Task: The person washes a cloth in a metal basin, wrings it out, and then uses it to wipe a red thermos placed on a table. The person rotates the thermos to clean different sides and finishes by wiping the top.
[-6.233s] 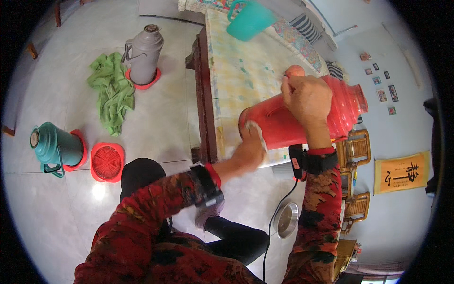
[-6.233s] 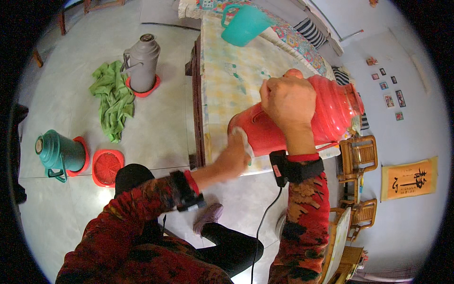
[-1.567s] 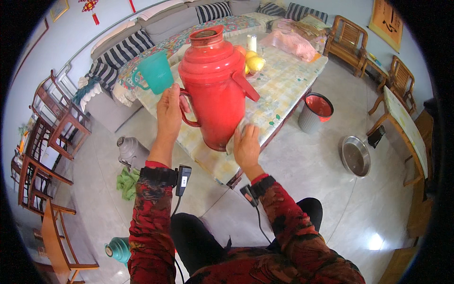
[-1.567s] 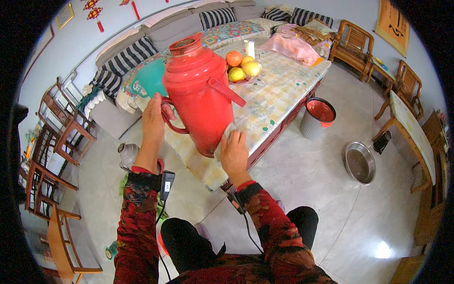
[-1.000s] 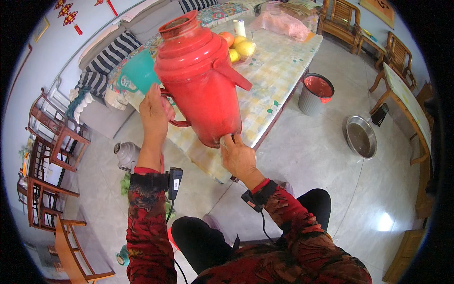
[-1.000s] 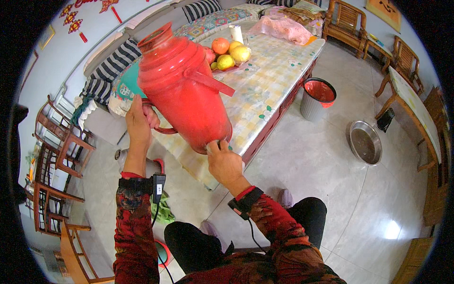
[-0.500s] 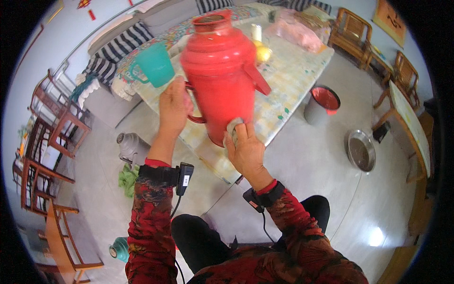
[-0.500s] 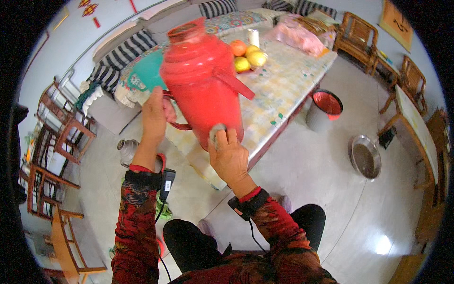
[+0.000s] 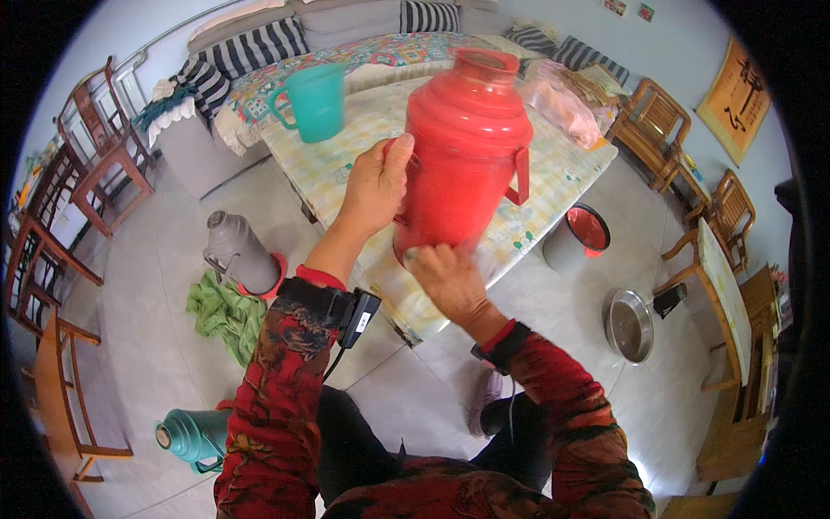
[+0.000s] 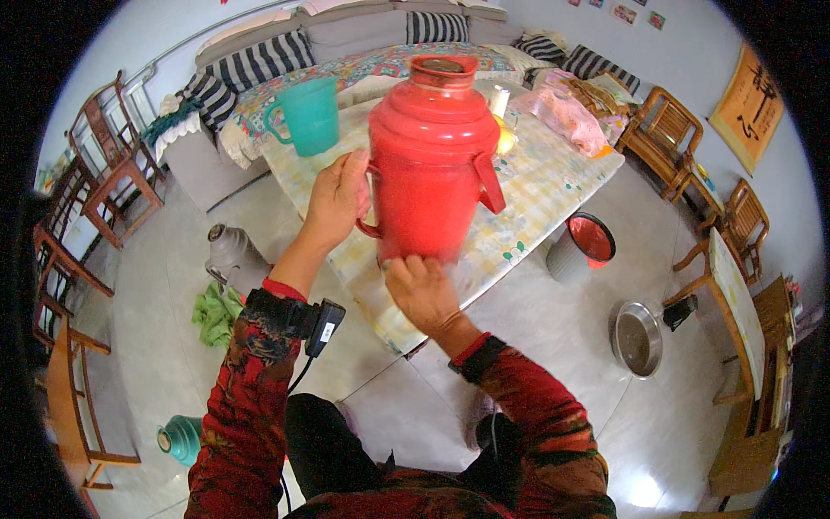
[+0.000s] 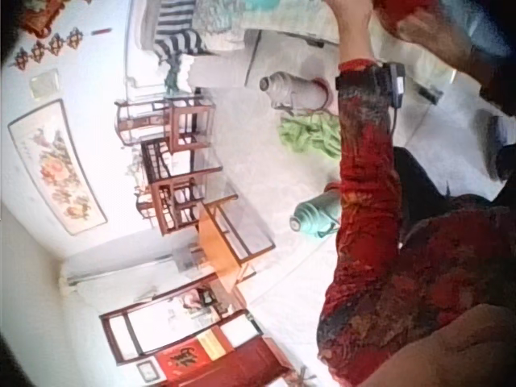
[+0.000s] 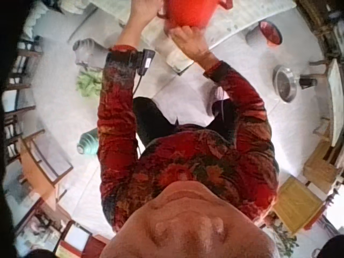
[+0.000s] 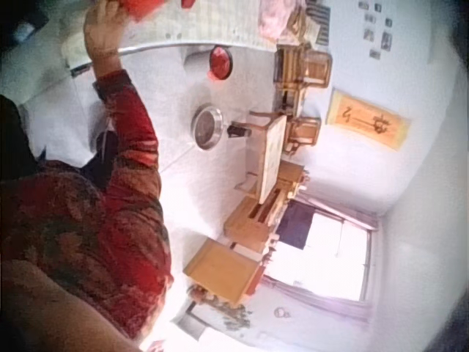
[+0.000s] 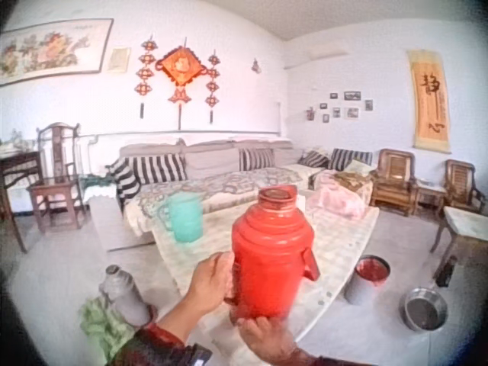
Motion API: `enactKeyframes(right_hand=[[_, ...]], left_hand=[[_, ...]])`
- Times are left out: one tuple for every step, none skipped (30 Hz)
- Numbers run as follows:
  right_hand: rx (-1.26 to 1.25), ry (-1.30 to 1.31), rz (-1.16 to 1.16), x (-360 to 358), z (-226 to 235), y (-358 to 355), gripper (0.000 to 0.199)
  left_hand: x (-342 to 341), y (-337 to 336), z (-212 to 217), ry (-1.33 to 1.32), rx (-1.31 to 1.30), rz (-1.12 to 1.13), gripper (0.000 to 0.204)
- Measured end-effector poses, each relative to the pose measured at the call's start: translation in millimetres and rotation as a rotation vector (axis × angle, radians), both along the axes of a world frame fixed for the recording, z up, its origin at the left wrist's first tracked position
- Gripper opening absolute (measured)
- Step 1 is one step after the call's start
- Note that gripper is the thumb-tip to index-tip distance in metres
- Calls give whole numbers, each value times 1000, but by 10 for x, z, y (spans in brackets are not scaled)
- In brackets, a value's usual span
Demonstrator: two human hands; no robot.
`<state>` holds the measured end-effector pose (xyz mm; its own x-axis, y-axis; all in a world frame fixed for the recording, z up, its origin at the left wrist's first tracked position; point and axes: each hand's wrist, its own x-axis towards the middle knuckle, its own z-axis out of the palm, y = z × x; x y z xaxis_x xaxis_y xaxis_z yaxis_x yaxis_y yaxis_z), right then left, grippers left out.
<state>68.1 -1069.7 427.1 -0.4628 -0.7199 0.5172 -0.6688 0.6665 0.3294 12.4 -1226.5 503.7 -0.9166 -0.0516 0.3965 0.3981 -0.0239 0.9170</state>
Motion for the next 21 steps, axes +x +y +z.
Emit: enactKeyframes(right_hand=[[-58,41,17,-21,163,38,38],[-125,110,49,-59,342,75,38],[-197,145,34,-126,518,101,39],[-258,136,-19,-174,629,119,39],[-272,178,-81,-197,659,91,41],[-232,222,-47,-198,616,70,42],[-184,241,-39,-196,518,31,42],[-100,199,-60,-184,354,-19,42],[-59,174,28,-172,169,-24,42],[-26,244,-25,-132,-58,-68,40],[52,173,-35,-75,-235,-64,38],[173,50,-103,-51,-339,-66,37],[156,67,-47,-22,-388,-69,35],[182,30,-48,-16,-353,-37,34],[267,-55,-78,-18,-263,-11,33],[93,23,4,-49,-109,19,35],[-24,34,48,-94,92,73,36],[-139,57,104,-122,273,122,38],[-203,147,61,-180,438,180,44],[-233,212,-6,-225,538,222,49],[-234,202,-47,-247,557,235,53]], left_hand=[[-6,-15,-3,3,-4,1,42],[-16,-26,-8,32,-46,24,41],[-20,-41,-20,58,-87,46,40],[-26,-48,-32,79,-131,63,39],[-35,-64,-41,113,-172,93,53],[-29,-66,-60,51,-135,64,53],[-47,-64,-60,-2,-98,37,53],[-47,-58,-69,-51,-59,14,53],[-52,-54,-70,13,-78,38,52],[-52,-50,-69,18,-80,44,52],[-50,-46,-66,22,-82,49,52],[-49,-46,-59,31,-84,57,52],[-45,-50,-50,21,-111,70,53],[-40,-54,-42,10,-124,69,53],[-38,-61,-31,6,-134,71,53],[-32,-66,-26,2,-139,79,53],[-24,-70,-24,30,-157,102,53],[-21,-71,-24,52,-178,117,53],[-19,-70,-25,73,-199,129,53],[-23,-65,-28,97,-179,109,50],[-22,-61,-34,119,-159,89,48]])
